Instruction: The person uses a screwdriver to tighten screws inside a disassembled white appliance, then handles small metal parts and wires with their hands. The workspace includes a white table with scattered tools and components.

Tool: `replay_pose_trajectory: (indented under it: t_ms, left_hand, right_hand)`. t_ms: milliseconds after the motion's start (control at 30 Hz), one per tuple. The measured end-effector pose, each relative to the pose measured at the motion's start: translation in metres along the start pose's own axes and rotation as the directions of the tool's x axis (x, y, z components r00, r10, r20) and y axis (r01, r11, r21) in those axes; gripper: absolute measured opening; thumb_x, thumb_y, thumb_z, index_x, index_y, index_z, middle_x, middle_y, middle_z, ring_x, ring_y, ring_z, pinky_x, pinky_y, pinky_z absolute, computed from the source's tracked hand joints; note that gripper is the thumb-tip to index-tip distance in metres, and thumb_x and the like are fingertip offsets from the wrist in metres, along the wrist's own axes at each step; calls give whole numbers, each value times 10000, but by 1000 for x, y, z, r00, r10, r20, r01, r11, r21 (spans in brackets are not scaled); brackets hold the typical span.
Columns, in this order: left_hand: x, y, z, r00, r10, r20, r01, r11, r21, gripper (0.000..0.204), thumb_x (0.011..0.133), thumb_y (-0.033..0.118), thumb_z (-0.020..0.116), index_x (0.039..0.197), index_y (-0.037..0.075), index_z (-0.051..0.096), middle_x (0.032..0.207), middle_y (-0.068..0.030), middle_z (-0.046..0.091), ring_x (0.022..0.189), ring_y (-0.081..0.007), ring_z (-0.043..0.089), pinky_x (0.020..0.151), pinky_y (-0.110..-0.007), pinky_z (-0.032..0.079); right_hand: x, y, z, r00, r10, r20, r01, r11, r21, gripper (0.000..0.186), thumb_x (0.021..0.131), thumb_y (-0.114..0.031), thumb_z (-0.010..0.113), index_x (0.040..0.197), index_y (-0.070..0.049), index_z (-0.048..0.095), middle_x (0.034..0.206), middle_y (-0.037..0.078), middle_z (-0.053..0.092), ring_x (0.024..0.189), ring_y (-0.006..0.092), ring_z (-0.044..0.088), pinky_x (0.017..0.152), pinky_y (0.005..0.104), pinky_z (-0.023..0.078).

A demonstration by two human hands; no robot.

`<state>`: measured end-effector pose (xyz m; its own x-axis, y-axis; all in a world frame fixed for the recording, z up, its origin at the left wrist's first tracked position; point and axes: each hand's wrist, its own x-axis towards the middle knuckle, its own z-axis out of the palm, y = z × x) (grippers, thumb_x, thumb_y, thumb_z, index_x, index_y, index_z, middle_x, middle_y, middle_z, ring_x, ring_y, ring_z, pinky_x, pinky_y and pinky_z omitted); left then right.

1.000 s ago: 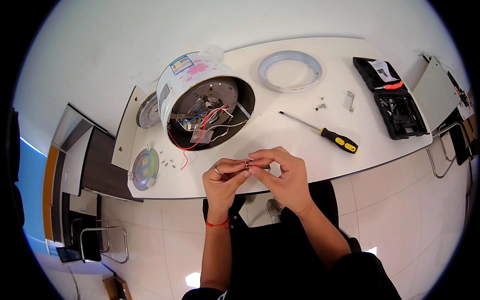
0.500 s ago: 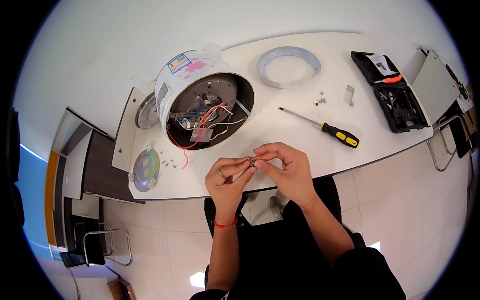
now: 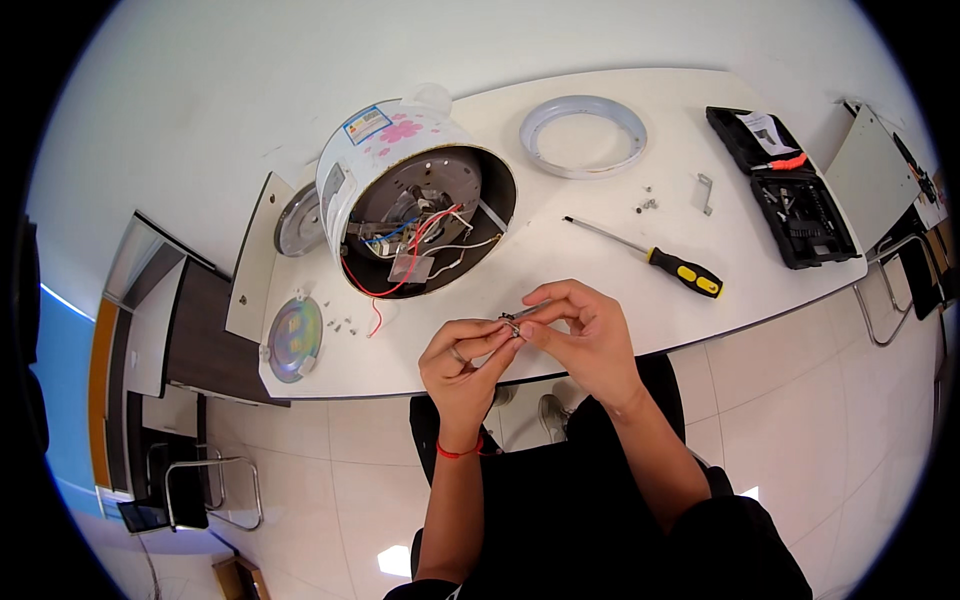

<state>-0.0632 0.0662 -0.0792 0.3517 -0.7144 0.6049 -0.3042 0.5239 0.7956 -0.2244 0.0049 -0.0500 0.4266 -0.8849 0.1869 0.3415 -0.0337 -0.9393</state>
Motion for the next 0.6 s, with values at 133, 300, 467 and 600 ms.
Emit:
replay_pose_trajectory:
  t_ms: [133, 300, 467, 600]
  left_hand:
    - [0, 2, 1, 999, 38, -7, -38, 999, 29, 243, 743, -71, 884, 968, 2, 825, 1011, -86, 745, 886, -194, 732, 776, -283, 592]
    - [0, 4, 2, 998, 60, 19, -61, 995, 79, 238, 738, -68, 890, 956, -4, 820, 1009, -89, 746, 878, -199, 733, 768, -282, 594]
    - [-1, 5, 0, 999, 22, 30, -22, 1000, -5, 258, 743, -124, 865, 962, -5, 799, 1029, -119, 719, 939, -216, 730, 810, -299, 607]
    - [-6, 0, -10, 996, -52, -77, 31, 969, -246, 286, 793, -142, 802, 1038, -3, 758, 1084, -136, 695, 975, -251, 726, 841, -332, 598]
  right_hand:
    - [0, 6, -3, 999, -35, 31, 34, 999, 22, 227, 910, 46, 756, 1130, 31, 699, 941, 74, 780, 935, 90, 676, 909, 265, 494]
    - [3, 0, -11, 996, 17, 91, -19, 1000, 18, 220, 899, 62, 764, 1105, 22, 697, 939, 83, 776, 934, 120, 698, 909, 281, 510]
    - [3, -9, -18, 996, -89, -24, 83, 979, -187, 229, 884, 49, 763, 1106, 25, 712, 934, 67, 770, 919, 122, 707, 930, 292, 516]
    - [26, -30, -69, 878, -398, -266, 100, 695, -712, 214, 849, 36, 740, 1057, -13, 741, 904, 51, 768, 868, 117, 712, 836, 301, 541]
